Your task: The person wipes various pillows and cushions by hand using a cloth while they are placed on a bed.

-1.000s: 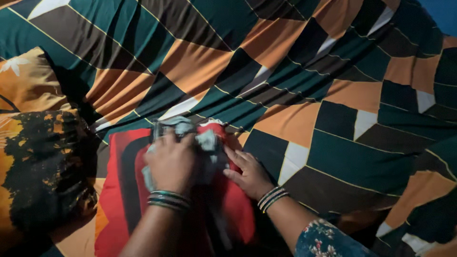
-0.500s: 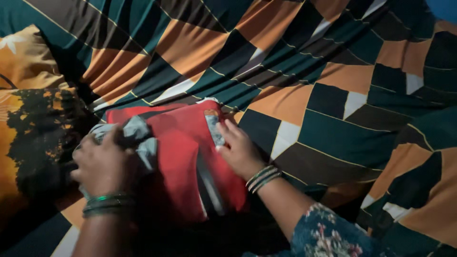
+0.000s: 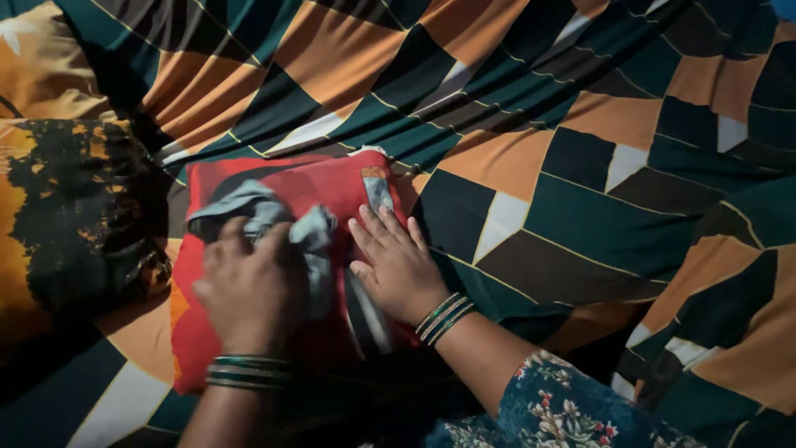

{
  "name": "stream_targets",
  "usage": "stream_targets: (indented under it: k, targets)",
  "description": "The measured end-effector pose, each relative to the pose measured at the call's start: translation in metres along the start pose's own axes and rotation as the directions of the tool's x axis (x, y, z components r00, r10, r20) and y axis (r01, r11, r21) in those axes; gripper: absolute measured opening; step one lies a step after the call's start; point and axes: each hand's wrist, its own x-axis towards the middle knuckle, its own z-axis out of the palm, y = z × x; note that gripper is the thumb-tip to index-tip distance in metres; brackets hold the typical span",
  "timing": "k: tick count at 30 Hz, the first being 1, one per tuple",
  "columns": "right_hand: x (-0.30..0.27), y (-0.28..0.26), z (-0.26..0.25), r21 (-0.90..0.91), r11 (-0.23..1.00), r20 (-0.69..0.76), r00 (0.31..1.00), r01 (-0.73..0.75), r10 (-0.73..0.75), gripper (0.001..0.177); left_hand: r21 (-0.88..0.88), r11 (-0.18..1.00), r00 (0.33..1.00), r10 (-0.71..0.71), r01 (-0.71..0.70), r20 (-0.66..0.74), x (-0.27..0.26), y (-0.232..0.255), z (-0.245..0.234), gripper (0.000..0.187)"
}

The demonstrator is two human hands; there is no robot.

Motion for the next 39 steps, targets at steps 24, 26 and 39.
stream_targets:
  k: [24,26,39]
  targets:
    - [-0.019,-0.078,0.009,-0.152,0.903,0.026,0.915,0.402,-0.403,0.085,0.012,0.997,0.968,0.080,-0.079,-0.237,-0.071,-0.055,-0.001,0.056]
    - [-0.017,-0.083,0.005,-0.118,0.907,-0.015,0.913,0.403,-0.408,0.092,0.023,1.000,0.967,0.007,-0.001,-0.254,-0.075,-0.075,0.007,0.056]
    - [0.087,-0.062,-0.031,0.974,0.224,-0.082,0.977,0.036,0.199,0.039,-0.640,0.741,0.871,-0.436,0.205,-0.226,-0.053,-0.144,0.018,0.033]
